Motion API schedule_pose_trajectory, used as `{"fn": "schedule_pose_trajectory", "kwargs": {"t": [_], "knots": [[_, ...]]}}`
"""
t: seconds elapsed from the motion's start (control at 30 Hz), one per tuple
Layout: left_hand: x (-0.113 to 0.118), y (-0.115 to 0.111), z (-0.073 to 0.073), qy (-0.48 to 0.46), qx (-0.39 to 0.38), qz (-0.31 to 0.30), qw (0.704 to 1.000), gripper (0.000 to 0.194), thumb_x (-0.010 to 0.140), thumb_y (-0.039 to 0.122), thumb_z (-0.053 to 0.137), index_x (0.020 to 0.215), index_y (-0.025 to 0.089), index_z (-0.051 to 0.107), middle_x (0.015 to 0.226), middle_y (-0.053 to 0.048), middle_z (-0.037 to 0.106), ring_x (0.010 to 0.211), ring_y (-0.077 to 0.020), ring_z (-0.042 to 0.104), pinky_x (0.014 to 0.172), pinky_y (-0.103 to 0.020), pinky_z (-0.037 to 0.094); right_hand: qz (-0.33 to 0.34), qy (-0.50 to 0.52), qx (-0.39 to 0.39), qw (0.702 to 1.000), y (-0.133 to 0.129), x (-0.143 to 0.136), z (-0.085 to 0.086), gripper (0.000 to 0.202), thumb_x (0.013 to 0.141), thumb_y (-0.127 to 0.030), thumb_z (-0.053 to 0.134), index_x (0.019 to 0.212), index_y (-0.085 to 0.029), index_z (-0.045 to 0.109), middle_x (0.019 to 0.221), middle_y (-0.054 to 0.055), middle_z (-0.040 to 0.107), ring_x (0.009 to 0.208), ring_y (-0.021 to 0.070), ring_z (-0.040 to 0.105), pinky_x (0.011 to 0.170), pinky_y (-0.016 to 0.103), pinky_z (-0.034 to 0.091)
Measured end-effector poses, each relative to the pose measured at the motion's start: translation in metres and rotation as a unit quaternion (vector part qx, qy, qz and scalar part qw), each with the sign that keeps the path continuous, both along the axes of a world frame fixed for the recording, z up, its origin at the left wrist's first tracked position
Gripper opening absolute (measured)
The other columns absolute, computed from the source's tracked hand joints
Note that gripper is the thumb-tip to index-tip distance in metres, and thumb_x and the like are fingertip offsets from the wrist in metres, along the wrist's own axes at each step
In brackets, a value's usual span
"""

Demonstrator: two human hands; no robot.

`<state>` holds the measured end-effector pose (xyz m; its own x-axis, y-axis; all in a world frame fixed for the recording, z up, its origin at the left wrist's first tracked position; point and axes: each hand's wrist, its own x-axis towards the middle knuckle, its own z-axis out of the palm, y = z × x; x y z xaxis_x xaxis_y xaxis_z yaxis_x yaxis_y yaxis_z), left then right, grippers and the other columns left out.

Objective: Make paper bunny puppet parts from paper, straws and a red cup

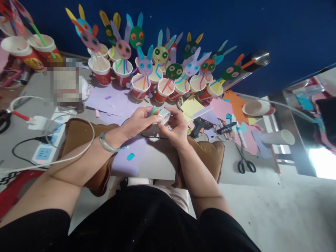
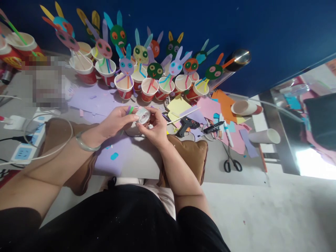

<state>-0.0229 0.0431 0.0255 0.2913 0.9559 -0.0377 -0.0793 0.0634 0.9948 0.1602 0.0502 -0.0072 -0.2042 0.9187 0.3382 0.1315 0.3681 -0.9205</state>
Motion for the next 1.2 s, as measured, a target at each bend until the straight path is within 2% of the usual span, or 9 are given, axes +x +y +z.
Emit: {"fn": "schedule_pose_trajectory", "kwargs": {"t": [0.1,0.2,0.3,0.47,0.57,0.7,0.83,1.03,1.2], "knots": [[-0.004,0.0,0.002,0.057,0.127,0.055,0.989,0.027,0.079,0.032,0.075,0.101,0.018,0.069,0.076,0.003,0.061,0.063,-0.0094,0.051,0.06,-0.023,0.044,-0.007,-0.003,0.016,1.0,0.001,0.002,0.0,0.065,0.075,-0.062,0.089,0.122,-0.026,0.061,0.107,0.007,0.072,0.085,0.0215,0.07,0.071,0.036,0.062],[-0.01,0.0,0.003,0.119,0.219,0.085,0.965,0.025,0.083,0.031,0.074,0.105,0.018,0.073,0.085,0.0,0.068,0.066,-0.01,0.054,0.063,-0.024,0.047,-0.004,-0.008,0.022,1.0,0.002,0.005,-0.001,0.063,0.078,-0.066,0.084,0.122,-0.026,0.062,0.107,0.009,0.072,0.091,0.0242,0.072,0.079,0.04,0.063],[-0.015,0.0,0.002,0.144,0.261,0.092,0.95,0.021,0.091,0.035,0.073,0.102,0.018,0.075,0.086,-0.001,0.074,0.067,-0.0104,0.059,0.064,-0.023,0.049,0.0,-0.007,0.028,1.0,0.003,0.007,-0.002,0.06,0.081,-0.067,0.08,0.122,-0.026,0.063,0.11,0.01,0.073,0.096,0.0256,0.073,0.086,0.043,0.063],[-0.017,0.001,-0.002,0.158,0.3,0.09,0.937,0.039,0.097,0.056,0.07,0.097,0.018,0.078,0.086,-0.005,0.079,0.072,-0.0124,0.067,0.066,-0.024,0.051,0.001,-0.009,0.042,0.999,0.004,0.009,-0.003,0.056,0.081,-0.063,0.08,0.12,-0.026,0.065,0.107,0.009,0.075,0.096,0.025,0.073,0.09,0.043,0.063],[-0.017,0.002,-0.003,0.168,0.31,0.091,0.931,0.041,0.099,0.058,0.067,0.097,0.018,0.077,0.086,-0.005,0.079,0.071,-0.0126,0.067,0.067,-0.024,0.051,0.002,-0.024,0.047,0.999,0.005,0.01,-0.003,0.053,0.081,-0.06,0.08,0.118,-0.025,0.066,0.105,0.008,0.075,0.097,0.0251,0.074,0.09,0.042,0.063],[-0.021,0.002,0.001,0.221,0.3,0.06,0.926,0.033,0.1,0.049,0.065,0.095,0.018,0.071,0.08,-0.002,0.074,0.068,-0.0125,0.063,0.065,-0.024,0.048,0.005,-0.04,0.052,0.998,0.004,0.011,-0.002,0.051,0.079,-0.056,0.08,0.117,-0.024,0.067,0.105,0.008,0.075,0.097,0.0249,0.073,0.089,0.041,0.063],[-0.024,0.002,0.003,0.276,0.302,0.028,0.912,0.024,0.1,0.041,0.058,0.096,0.019,0.065,0.076,-0.001,0.07,0.066,-0.0137,0.059,0.063,-0.025,0.043,0.011,-0.043,0.058,0.997,0.003,0.009,0.0,0.056,0.081,-0.058,0.077,0.125,-0.024,0.067,0.115,0.011,0.075,0.101,0.0266,0.073,0.089,0.042,0.063],[-0.021,0.0,0.006,0.269,0.292,-0.008,0.918,0.024,0.102,0.042,0.052,0.095,0.02,0.059,0.075,0.0,0.064,0.067,-0.0148,0.057,0.065,-0.027,0.042,-0.004,-0.068,0.043,0.997,0.004,0.007,0.001,0.058,0.081,-0.065,0.076,0.124,-0.026,0.069,0.114,0.012,0.074,0.11,0.0316,0.071,0.094,0.046,0.062],[-0.024,0.001,0.01,0.22,0.265,0.042,0.938,0.027,0.1,0.043,0.056,0.101,0.018,0.066,0.088,-0.003,0.073,0.074,-0.0145,0.063,0.071,-0.026,0.05,-0.002,-0.067,0.057,0.996,0.005,0.008,0.0,0.054,0.082,-0.059,0.075,0.124,-0.025,0.069,0.116,0.012,0.075,0.108,0.0304,0.072,0.092,0.045,0.062]]}}
